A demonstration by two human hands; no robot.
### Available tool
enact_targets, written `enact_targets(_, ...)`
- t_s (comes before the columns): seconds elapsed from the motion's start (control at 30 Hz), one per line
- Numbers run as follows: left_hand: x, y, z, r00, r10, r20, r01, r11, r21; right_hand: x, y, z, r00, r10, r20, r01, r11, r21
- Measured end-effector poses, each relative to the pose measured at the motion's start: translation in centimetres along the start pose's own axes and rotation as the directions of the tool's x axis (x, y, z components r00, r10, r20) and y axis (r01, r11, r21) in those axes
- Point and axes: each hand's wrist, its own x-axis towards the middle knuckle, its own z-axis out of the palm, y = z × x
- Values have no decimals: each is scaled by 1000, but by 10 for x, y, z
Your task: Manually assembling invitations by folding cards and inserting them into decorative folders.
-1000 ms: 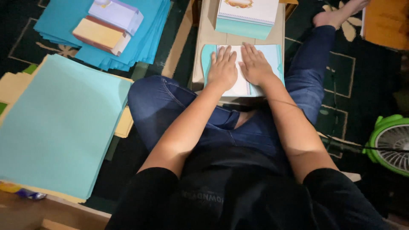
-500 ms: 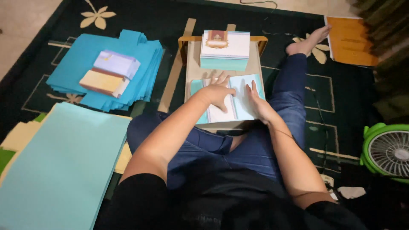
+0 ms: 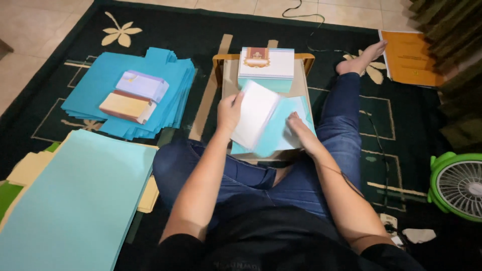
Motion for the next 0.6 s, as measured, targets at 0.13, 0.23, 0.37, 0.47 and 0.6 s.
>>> enact_targets(0.13,-24,-56,30,984,-16,-178,-8,991,-133,0,10,20,996,-46,-73,19,941,-339)
enact_targets(0.23,-61,-17,29,969,58,-238,-54,998,22,16,54,18,973,-108,-202,25,927,-375)
enact_targets(0.37,-93,33,29,933,358,-37,-291,812,505,2,20,34,979,-153,-134,59,845,-532)
enact_targets(0.47,-89,23,40,914,327,241,-405,685,606,-23,-34,49,989,-124,86,149,709,-689)
enact_targets(0.6,-82,13,46,904,149,400,-395,646,653,-20,-29,39,943,75,326,225,579,-784)
